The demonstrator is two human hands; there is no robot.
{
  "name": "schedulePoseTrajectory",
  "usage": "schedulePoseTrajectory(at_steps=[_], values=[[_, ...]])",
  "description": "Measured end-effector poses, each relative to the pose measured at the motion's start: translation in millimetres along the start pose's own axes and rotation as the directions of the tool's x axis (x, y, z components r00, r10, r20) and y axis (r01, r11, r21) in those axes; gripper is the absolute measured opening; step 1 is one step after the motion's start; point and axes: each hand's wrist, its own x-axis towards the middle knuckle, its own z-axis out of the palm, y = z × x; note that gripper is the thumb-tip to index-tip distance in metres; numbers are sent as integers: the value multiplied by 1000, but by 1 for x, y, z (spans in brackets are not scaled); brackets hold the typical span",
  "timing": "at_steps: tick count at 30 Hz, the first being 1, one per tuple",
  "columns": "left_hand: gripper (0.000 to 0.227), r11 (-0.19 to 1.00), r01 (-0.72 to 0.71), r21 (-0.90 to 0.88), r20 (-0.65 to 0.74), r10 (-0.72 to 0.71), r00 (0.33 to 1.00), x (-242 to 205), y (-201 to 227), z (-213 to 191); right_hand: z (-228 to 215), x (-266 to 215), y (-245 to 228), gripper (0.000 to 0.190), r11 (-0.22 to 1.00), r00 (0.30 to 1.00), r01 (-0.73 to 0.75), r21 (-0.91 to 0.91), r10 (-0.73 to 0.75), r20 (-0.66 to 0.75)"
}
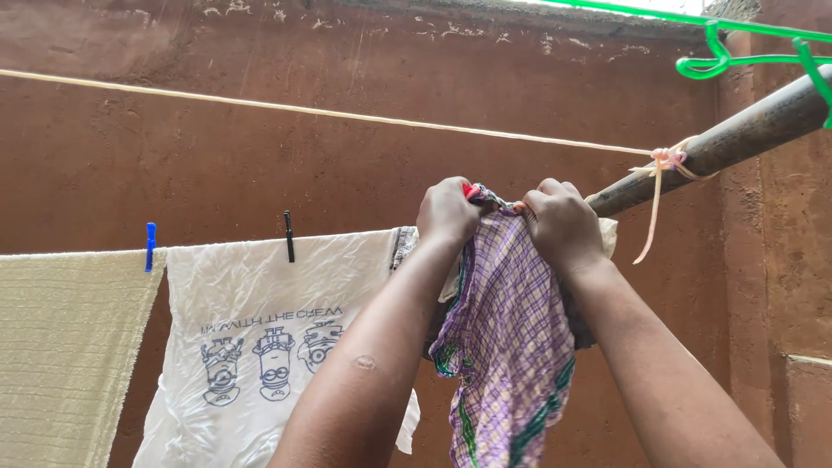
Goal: Hanging various wet laundry items onto a clothesline using clothespins.
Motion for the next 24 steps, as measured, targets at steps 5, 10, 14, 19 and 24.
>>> schedulePoseTrajectory(at_steps=[5,10,14,19,24], values=[[48,987,0,159,307,-50,950,43,-23,4,10,8,6,29,991,983,-128,-38,131,132],[40,992,86,91,406,-116,906,73,-60,23,18,8,2,26,988,991,-90,-122,102,89],[47,994,76,-81,279,-50,959,58,-62,22,22,2,-1,12,997,1000,-20,75,20,7],[53,997,50,66,218,-63,974,38,-41,10,18,-9,-16,11,961,964,266,67,-267,-6],[55,990,40,138,173,-64,983,29,-32,5,8,-11,-43,29,962,975,217,163,-206,-83]])
